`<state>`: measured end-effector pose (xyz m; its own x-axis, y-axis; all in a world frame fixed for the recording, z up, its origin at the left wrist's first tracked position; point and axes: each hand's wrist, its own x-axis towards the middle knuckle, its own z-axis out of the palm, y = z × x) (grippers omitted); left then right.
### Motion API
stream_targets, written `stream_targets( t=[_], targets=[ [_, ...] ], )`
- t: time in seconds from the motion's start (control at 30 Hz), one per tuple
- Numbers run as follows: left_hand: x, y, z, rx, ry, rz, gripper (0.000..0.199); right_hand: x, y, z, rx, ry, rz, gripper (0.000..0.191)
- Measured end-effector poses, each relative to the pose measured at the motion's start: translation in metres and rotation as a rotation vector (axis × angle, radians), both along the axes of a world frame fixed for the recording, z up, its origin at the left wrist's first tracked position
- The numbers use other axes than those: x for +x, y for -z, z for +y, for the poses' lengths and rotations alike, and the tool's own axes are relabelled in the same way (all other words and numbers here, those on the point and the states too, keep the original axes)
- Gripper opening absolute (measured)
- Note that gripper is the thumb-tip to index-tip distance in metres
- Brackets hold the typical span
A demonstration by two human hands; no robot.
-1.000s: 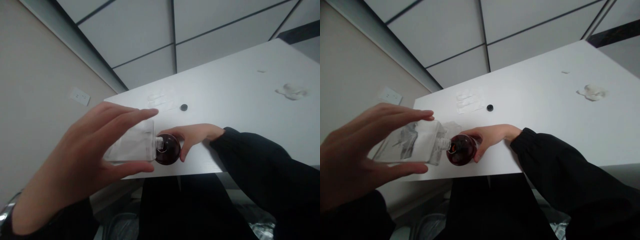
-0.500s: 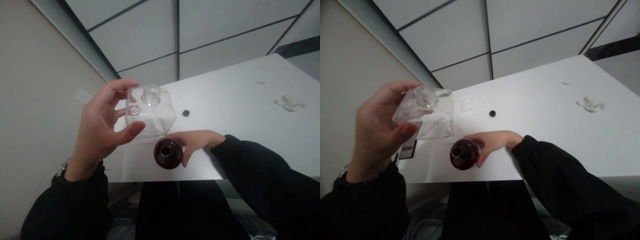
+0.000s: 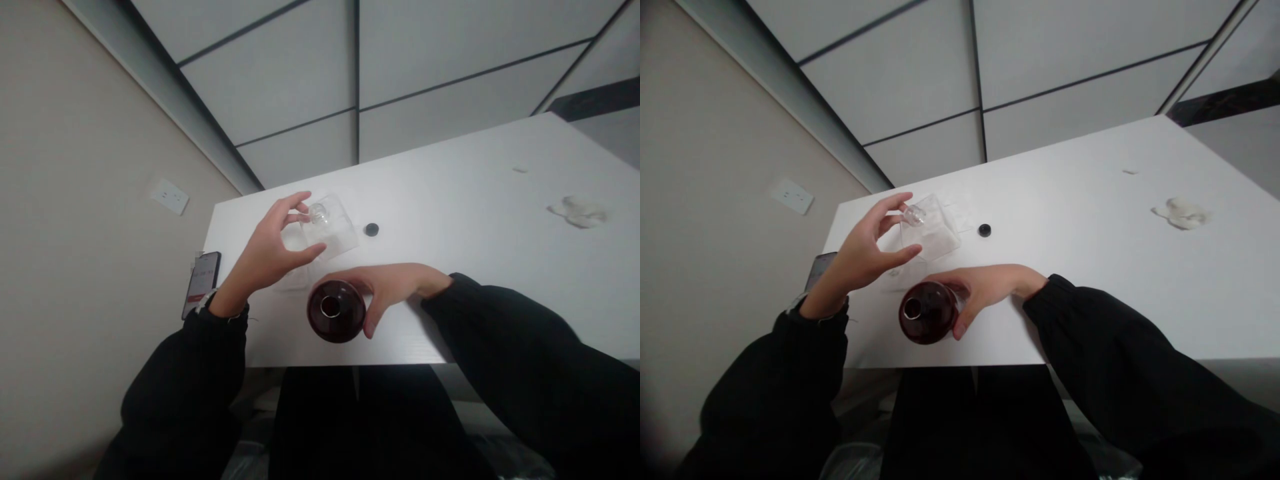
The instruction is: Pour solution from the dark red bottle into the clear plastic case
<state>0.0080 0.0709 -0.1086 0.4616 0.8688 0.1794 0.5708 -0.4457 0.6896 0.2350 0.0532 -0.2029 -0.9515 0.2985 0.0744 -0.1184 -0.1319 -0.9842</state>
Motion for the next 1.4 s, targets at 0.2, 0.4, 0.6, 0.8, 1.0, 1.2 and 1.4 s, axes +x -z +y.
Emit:
stream_targets(
  t=[0.2, 0.4, 0.6, 0.8, 1.0, 1.2, 1.4],
  targets=[
    [-0.01, 0.009, -0.006, 0.003, 0.152, 0.186, 0.059, 0.012, -0.005, 0.006, 0.098, -0.047, -0.043, 0.099],
    [-0.011, 0.016, -0.012, -0.065, 0.185, 0.234, 0.059, 0.028, -0.009, 0.011, 0.098, -0.133, -0.03, 0.1],
    [-0.019, 0.024, -0.016, -0.039, 0.217, 0.294, 0.061, 0.041, -0.016, 0.012, 0.052, -0.165, -0.074, 0.1],
    [-0.027, 0.031, -0.022, -0.015, 0.193, 0.303, 0.065, 0.06, -0.02, 0.016, 0.024, -0.139, -0.136, 0.101],
    [-0.033, 0.042, -0.024, -0.025, 0.113, 0.241, 0.089, 0.08, -0.021, 0.018, -0.018, 0.001, -0.176, 0.094],
    [-0.034, 0.047, -0.021, -0.016, 0.102, 0.195, 0.093, 0.09, -0.028, 0.025, 0.146, 0.12, -0.253, 0.089],
    [-0.033, 0.049, -0.02, 0.0, 0.109, 0.186, 0.096, 0.093, -0.032, 0.028, 0.268, 0.306, -0.343, 0.084]
  ],
)
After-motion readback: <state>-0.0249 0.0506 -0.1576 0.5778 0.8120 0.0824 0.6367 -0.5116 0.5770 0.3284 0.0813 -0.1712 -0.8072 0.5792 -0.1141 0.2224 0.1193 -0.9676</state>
